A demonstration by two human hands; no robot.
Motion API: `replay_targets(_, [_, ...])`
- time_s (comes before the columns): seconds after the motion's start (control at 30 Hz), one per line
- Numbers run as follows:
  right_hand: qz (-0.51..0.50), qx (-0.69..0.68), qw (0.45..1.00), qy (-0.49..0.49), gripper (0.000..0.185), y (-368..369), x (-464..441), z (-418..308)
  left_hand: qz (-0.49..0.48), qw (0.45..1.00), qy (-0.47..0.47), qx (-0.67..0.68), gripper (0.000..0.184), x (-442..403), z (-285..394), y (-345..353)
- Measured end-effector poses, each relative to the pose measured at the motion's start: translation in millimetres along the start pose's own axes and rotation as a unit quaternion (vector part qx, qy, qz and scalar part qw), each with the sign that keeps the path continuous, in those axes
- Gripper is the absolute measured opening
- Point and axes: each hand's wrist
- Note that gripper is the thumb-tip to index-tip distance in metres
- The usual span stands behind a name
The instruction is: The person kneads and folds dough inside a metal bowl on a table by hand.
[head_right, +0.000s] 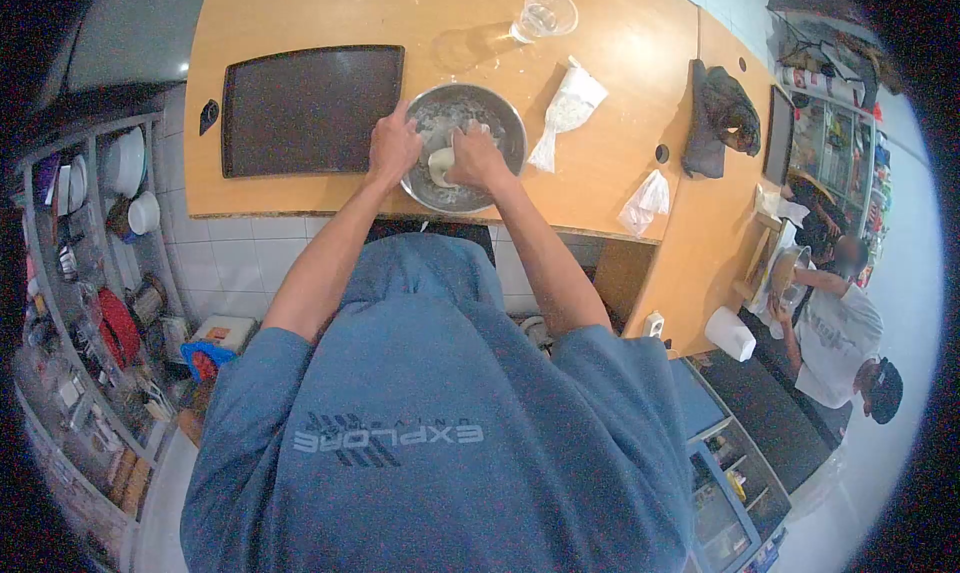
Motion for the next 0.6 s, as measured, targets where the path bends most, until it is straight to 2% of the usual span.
replay_targets(0.07, [-0.061,-0.084,0.994,0.040,0.066,-4.3,-1.1,6.5,-0.005,1.000,0.005,-0.008,0.029,-3.1,-6.1,0.2])
replay_targets(0.17, [0.029,-0.203,0.964,0.168,0.064,-28.4,17.4,-6.0,-0.016,1.000,-0.007,-0.005,0.031,-3.3,-1.6,-4.7])
replay_targets(0.27, [0.199,-0.271,0.938,0.084,0.056,-1.3,18.6,8.4,-0.023,1.000,-0.017,0.002,0.031,-1.1,-0.5,-5.9])
replay_targets(0.37, [0.102,-0.295,0.947,0.077,0.052,11.8,8.0,14.3,-0.026,0.999,-0.024,0.006,0.030,-0.7,0.5,-4.9])
replay_targets(0.4, [0.105,-0.252,0.955,0.113,0.047,-4.7,8.7,-6.6,-0.027,0.999,-0.028,0.006,0.030,-1.4,0.4,-5.2])
replay_targets(0.5, [0.116,-0.231,0.962,0.090,0.045,16.9,-5.2,7.4,-0.025,0.999,-0.020,-0.007,0.029,-0.3,-1.7,-4.6])
replay_targets(0.6, [0.139,-0.200,0.950,0.195,0.054,-18.3,-8.7,-29.4,-0.026,1.000,-0.011,0.012,0.029,-0.7,-7.1,-1.2])
Point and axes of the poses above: each hand's wrist, its own x-axis away from the middle knuckle, its own y-axis out of the palm, z = x × y, and after that the axes turned 7 degrees about -y, right-handed
